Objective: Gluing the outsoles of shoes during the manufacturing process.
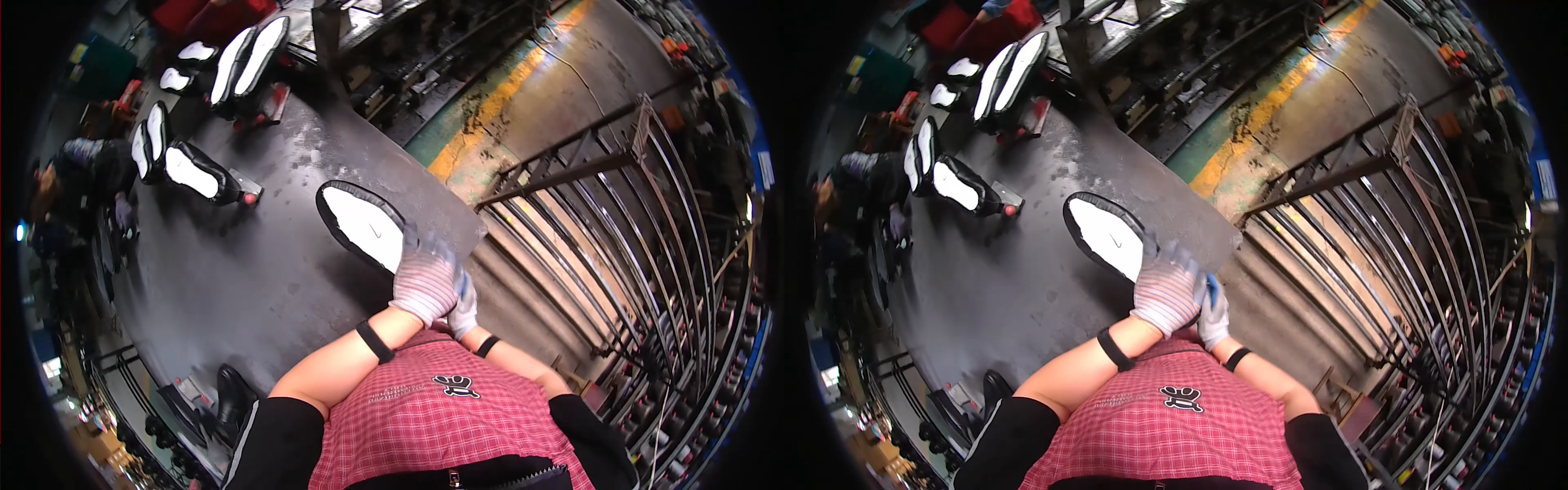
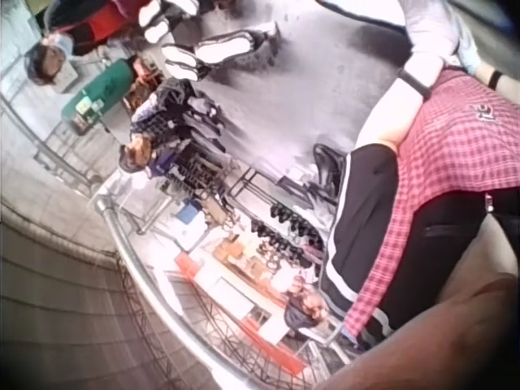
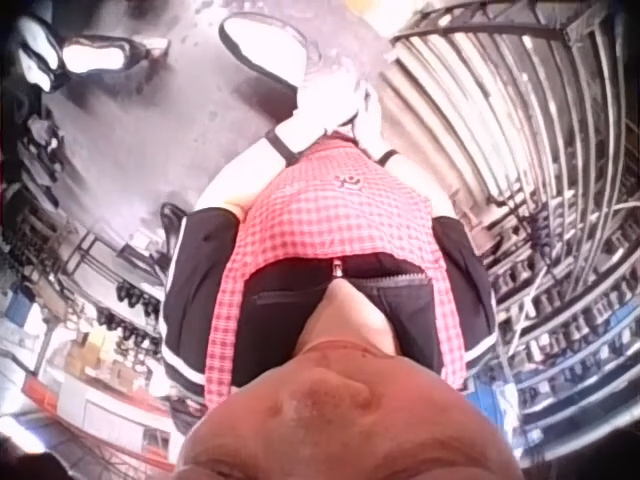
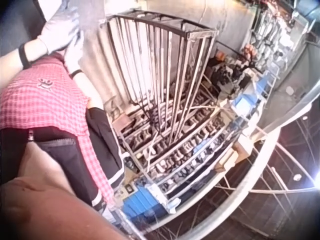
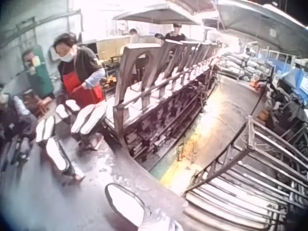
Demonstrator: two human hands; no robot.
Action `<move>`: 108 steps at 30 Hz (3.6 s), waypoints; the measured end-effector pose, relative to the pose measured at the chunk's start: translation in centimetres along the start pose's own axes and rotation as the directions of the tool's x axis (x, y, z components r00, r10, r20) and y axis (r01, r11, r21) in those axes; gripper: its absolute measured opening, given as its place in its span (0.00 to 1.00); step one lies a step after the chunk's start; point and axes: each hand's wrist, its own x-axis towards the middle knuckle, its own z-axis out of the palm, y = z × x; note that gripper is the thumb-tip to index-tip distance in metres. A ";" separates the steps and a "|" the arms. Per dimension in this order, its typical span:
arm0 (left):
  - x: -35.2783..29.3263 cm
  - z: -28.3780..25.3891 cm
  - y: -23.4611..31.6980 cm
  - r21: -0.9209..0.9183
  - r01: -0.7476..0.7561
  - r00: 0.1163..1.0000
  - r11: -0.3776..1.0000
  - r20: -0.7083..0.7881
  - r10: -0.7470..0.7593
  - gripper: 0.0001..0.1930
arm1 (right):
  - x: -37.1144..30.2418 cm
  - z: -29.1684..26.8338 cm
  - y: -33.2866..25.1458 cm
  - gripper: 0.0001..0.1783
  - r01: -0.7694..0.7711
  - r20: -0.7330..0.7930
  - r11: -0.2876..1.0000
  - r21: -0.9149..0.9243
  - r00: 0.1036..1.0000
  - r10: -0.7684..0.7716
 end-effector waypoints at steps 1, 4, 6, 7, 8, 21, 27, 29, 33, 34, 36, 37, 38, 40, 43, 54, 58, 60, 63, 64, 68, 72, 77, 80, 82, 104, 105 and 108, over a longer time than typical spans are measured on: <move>-0.3 0.1 0.2 0.002 -0.009 1.000 1.000 -0.016 0.009 0.16 | 0.0 1.0 0.2 0.25 0.034 -0.147 0.990 0.138 0.989 -0.013; 0.3 0.1 0.0 -0.052 0.052 0.999 0.997 0.004 -0.052 0.16 | 1.7 1.5 2.1 0.24 0.097 -0.087 0.994 0.041 0.992 -0.093; -0.1 0.4 -0.5 -0.078 0.116 0.993 0.990 0.023 -0.115 0.16 | 3.4 2.4 -4.6 0.28 -0.258 0.093 0.739 0.622 0.962 0.257; -0.5 0.6 -0.7 -0.162 0.130 0.990 0.978 0.069 -0.120 0.17 | 3.5 2.9 -7.4 0.33 -0.519 0.419 0.097 0.849 0.775 0.473; 0.6 -0.1 0.6 -0.198 -0.027 0.996 0.980 -0.093 0.009 0.18 | 5.2 2.6 1.6 0.36 -0.448 0.453 -0.072 0.891 0.886 0.095; -25.4 1.5 -26.7 -0.752 0.571 0.003 0.330 -0.400 -0.916 0.27 | 3.6 -0.6 -12.1 0.51 0.787 0.464 0.547 -0.285 0.613 -0.639; -35.8 -3.0 -41.0 -0.951 -0.267 -0.491 0.156 -0.005 -0.871 0.36 | 12.0 10.5 -18.8 0.46 0.824 0.510 0.539 -0.172 0.543 -0.667; -40.6 -4.5 -45.1 -0.874 -0.428 -0.501 0.228 0.020 -0.865 0.35 | 13.9 15.1 -22.1 0.44 0.850 0.524 0.513 -0.118 0.492 -0.695; -37.3 -5.2 -47.8 -0.632 -0.749 -0.432 0.200 0.236 -0.871 0.35 | 18.8 22.3 -26.5 0.41 0.866 0.569 0.481 -0.137 0.466 -0.677; -41.4 -4.9 -48.0 -0.663 -0.706 -0.439 0.250 0.133 -0.889 0.36 | 19.1 24.5 -28.0 0.41 0.849 0.616 0.527 -0.035 0.434 -0.658; -39.8 -4.5 -47.6 -0.686 -0.705 -0.380 0.181 0.150 -0.913 0.35 | 21.3 26.0 -29.6 0.44 0.795 0.683 0.605 -0.049 0.468 -0.560; -38.5 -4.6 -47.2 -0.707 -0.696 -0.330 0.127 0.158 -0.931 0.35 | 21.8 26.5 -29.5 0.46 0.801 0.663 0.592 -0.095 0.494 -0.562; -39.1 -4.1 -46.2 -0.750 -0.651 -0.305 0.122 0.111 -0.946 0.35 | 20.5 26.7 -30.2 0.48 0.864 0.621 0.406 -0.296 0.498 -0.606; -39.2 -2.6 -43.5 -0.774 -0.624 -0.293 0.109 0.103 -0.950 0.36 | 16.5 25.7 -31.0 0.48 0.882 0.597 0.398 -0.251 0.465 -0.654; -32.7 -1.0 -37.7 -0.832 -0.555 -0.183 -0.001 0.124 -0.975 0.35 | 11.3 22.9 -29.7 0.48 0.975 0.643 0.223 0.016 0.160 -0.749; -10.9 5.4 -21.5 -0.699 -0.216 0.717 -0.682 0.361 -0.597 0.32 | 8.4 11.9 -23.0 0.43 0.871 0.790 0.454 -0.187 0.408 -0.457; -8.1 9.5 -23.0 -0.675 -0.064 0.927 -0.735 0.233 -0.294 0.29 | 8.7 6.9 -21.1 0.44 0.818 0.608 0.555 -0.153 0.521 -0.599; -4.8 6.1 -19.6 -0.697 0.058 0.866 -0.715 0.391 -0.311 0.35 | 7.9 4.9 -20.2 0.46 0.745 0.534 0.617 -0.252 0.639 -0.554; -3.6 4.4 -18.1 -0.702 0.148 0.847 -0.697 0.454 -0.277 0.39 | 6.3 4.1 -20.3 0.47 0.608 0.541 0.700 -0.375 0.756 -0.367; -3.8 3.5 -17.2 -0.694 0.172 0.867 -0.699 0.443 -0.227 0.40 | 6.5 4.4 -20.5 0.51 0.607 0.576 0.680 -0.412 0.751 -0.322; -3.5 1.6 -14.8 -0.676 0.104 0.760 -0.729 0.527 -0.380 0.36 | 7.3 3.4 -19.2 0.59 0.653 0.707 0.691 -0.310 0.644 -0.291; -6.0 6.2 -11.8 -0.824 0.267 0.776 -0.500 0.491 -0.396 0.34 | 4.0 -2.7 -11.8 0.65 0.659 0.521 0.727 -0.195 0.697 -0.492; -7.7 12.5 -5.0 -0.927 0.373 0.850 -0.031 0.355 -0.388 0.30 | -4.9 -18.7 2.4 0.43 0.338 0.425 0.893 -0.299 0.885 -0.192; -5.9 16.8 1.3 -0.904 0.347 0.898 0.250 0.244 -0.367 0.28 | -13.2 -30.0 10.9 0.41 0.225 0.220 0.897 -0.380 0.964 -0.149; -4.5 19.0 5.6 -0.846 0.312 0.927 0.434 0.170 -0.335 0.26 | -18.2 -35.9 16.8 0.42 0.105 0.108 0.890 -0.444 0.992 -0.063; 5.7 37.6 87.0 -0.541 -0.816 0.018 0.203 0.329 0.944 0.29 | -31.0 -84.5 49.0 0.55 -0.818 -0.667 0.573 0.046 0.402 0.627; 5.2 38.1 89.0 -0.494 -0.837 0.073 0.236 0.327 0.942 0.30 | -30.5 -86.8 49.4 0.55 -0.859 -0.631 0.511 -0.021 0.408 0.660; 4.5 38.6 94.5 -0.486 -0.787 0.105 0.381 0.502 0.858 0.33 | -29.2 -93.7 53.6 0.54 -0.921 -0.536 0.361 -0.145 0.380 0.753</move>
